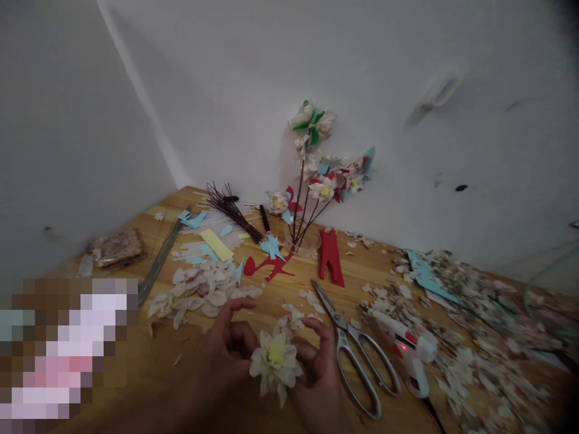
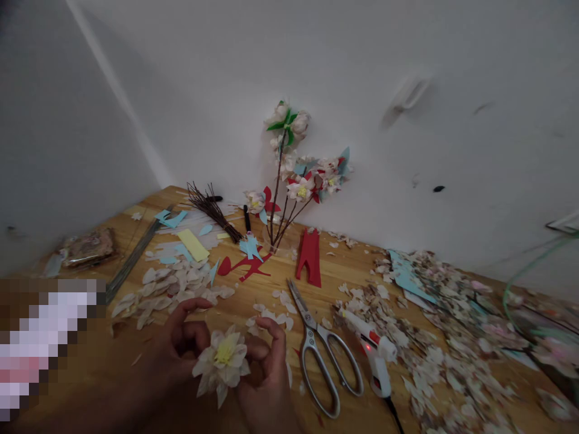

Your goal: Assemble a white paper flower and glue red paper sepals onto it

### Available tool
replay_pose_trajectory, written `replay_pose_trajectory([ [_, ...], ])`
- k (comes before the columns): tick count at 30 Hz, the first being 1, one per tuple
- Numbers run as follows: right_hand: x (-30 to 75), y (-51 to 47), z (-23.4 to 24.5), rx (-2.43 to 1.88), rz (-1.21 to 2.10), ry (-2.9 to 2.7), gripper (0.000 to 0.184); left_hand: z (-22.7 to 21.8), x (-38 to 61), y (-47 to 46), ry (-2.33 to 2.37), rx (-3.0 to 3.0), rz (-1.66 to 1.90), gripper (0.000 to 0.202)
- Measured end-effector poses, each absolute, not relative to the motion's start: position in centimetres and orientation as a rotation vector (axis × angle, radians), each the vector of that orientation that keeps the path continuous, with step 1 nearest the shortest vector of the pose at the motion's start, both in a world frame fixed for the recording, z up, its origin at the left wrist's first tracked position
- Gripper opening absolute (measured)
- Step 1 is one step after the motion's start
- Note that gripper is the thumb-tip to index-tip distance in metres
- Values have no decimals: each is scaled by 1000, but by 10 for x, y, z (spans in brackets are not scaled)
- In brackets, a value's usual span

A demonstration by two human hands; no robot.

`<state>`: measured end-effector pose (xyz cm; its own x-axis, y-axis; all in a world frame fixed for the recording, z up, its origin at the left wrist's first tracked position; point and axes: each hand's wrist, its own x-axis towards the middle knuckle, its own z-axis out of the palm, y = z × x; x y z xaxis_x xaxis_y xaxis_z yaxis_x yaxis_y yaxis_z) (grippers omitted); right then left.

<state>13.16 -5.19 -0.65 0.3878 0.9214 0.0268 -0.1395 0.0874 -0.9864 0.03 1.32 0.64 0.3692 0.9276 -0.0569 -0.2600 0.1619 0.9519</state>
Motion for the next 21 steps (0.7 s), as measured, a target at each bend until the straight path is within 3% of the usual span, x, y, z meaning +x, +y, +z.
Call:
replay_pose_trajectory([
  [11, 127, -57, 3, -1081, 1082, -748, 80, 6, -10, -1, 653, 1239, 1166, 50],
  [21, 132, -54, -2, -1081, 1098, -789, 82, 2, -7, 5, 613, 1272, 1151, 64],
])
